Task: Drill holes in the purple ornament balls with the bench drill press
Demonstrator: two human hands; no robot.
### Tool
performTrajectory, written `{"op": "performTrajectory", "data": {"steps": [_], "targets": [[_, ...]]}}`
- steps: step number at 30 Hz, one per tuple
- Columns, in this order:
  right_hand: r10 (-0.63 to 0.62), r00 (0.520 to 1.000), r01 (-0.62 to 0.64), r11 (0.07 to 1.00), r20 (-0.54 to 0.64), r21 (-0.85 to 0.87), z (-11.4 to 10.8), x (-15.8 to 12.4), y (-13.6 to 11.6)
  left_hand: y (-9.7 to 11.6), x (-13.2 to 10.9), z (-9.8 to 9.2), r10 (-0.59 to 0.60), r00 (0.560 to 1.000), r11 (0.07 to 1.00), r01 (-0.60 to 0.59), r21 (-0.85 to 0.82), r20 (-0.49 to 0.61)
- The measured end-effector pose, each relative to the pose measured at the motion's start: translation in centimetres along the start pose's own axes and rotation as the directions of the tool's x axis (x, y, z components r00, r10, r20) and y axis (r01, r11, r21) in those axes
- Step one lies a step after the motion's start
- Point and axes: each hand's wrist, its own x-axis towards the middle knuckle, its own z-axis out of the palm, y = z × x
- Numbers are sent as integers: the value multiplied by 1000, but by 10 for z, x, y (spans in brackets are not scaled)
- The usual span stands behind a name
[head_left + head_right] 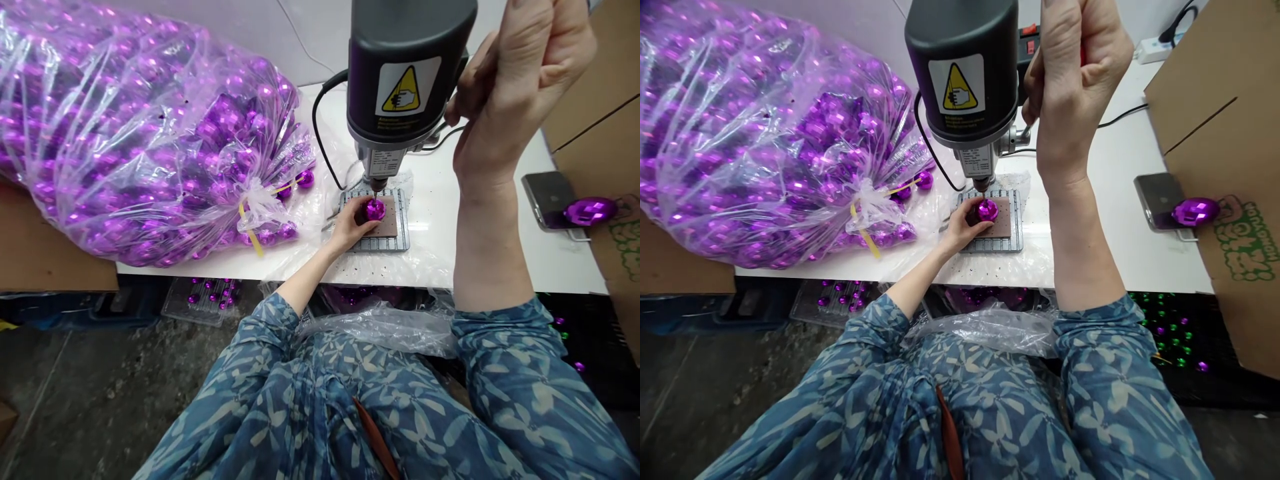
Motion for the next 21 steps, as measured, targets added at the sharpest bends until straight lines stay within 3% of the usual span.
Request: {"op": "performTrajectory", "data": {"steps": [10, 21], "targets": [[-63, 998, 63, 998, 22, -7, -2, -6, 2, 7, -2, 4, -55, 998, 995, 55, -87, 8], [-149, 982, 150, 989, -119, 1, -7, -42, 5, 13, -3, 2, -82, 996, 992, 84, -96, 27]]}}
